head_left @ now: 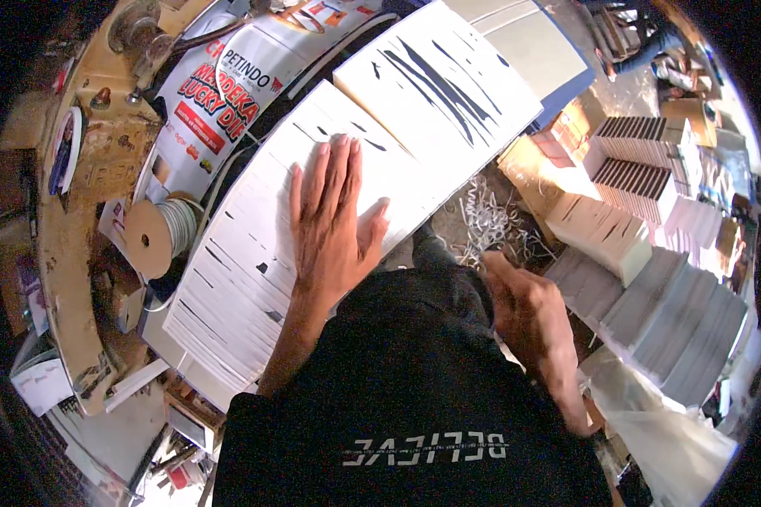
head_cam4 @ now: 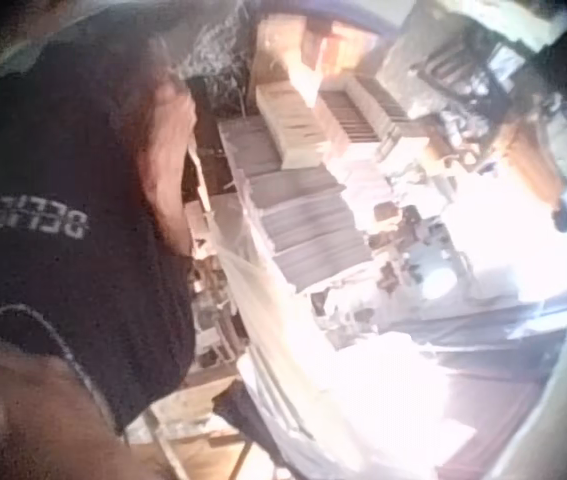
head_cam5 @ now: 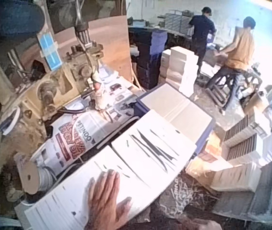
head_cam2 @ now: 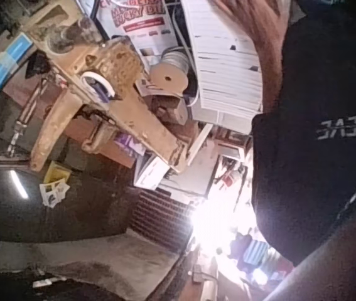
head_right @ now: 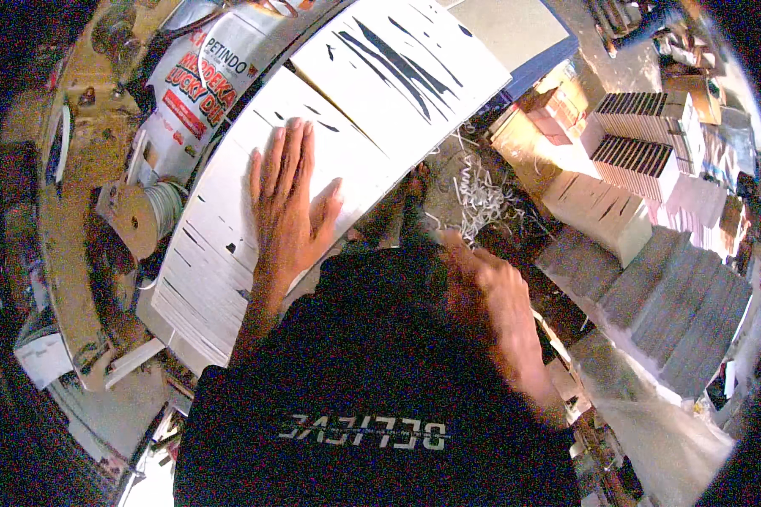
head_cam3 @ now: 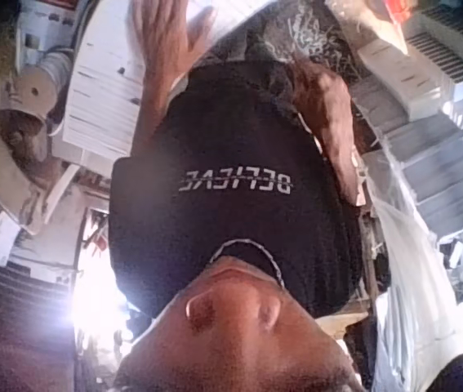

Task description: The person aligns and trims a ribbon strip along the edge of a paper stack using a knife, then cuts along the spine between each section of the stack with the knife.

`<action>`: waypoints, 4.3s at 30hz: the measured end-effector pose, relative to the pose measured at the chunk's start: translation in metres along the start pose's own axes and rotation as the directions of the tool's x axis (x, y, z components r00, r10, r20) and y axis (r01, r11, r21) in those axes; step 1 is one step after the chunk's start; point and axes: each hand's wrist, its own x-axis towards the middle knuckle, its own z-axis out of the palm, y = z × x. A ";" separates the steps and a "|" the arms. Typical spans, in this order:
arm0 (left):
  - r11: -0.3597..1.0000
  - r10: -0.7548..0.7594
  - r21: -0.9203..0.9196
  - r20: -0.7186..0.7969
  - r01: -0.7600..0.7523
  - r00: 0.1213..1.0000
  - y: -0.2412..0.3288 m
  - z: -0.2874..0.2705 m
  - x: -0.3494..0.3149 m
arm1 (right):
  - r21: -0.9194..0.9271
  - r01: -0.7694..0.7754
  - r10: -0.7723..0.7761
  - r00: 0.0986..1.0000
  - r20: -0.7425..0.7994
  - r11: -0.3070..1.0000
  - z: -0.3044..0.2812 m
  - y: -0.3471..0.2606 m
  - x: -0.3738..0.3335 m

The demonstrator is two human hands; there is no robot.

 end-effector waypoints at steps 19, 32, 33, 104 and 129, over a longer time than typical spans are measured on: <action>0.999 -0.010 0.033 -0.020 0.011 1.000 -0.003 0.004 -0.001 | 0.124 0.222 -0.201 0.966 -0.164 0.967 0.072 -0.007 0.026; 1.000 -0.007 0.013 -0.005 0.007 1.000 -0.002 0.000 0.000 | 0.111 0.247 -0.218 0.950 -0.225 0.963 0.079 -0.003 0.030; 1.000 -0.007 0.007 -0.006 0.007 1.000 -0.002 0.000 0.000 | 0.111 0.248 -0.219 0.950 -0.224 0.962 0.080 -0.003 0.030; 0.999 0.036 -0.039 -0.039 -0.038 0.999 -0.013 -0.001 -0.017 | 0.076 0.095 -0.088 0.992 -0.087 0.993 -0.002 -0.034 -0.015; 1.000 -0.007 -0.027 -0.057 0.005 0.998 -0.014 -0.001 -0.026 | -0.065 0.132 -0.128 0.990 0.053 0.989 0.049 -0.042 0.010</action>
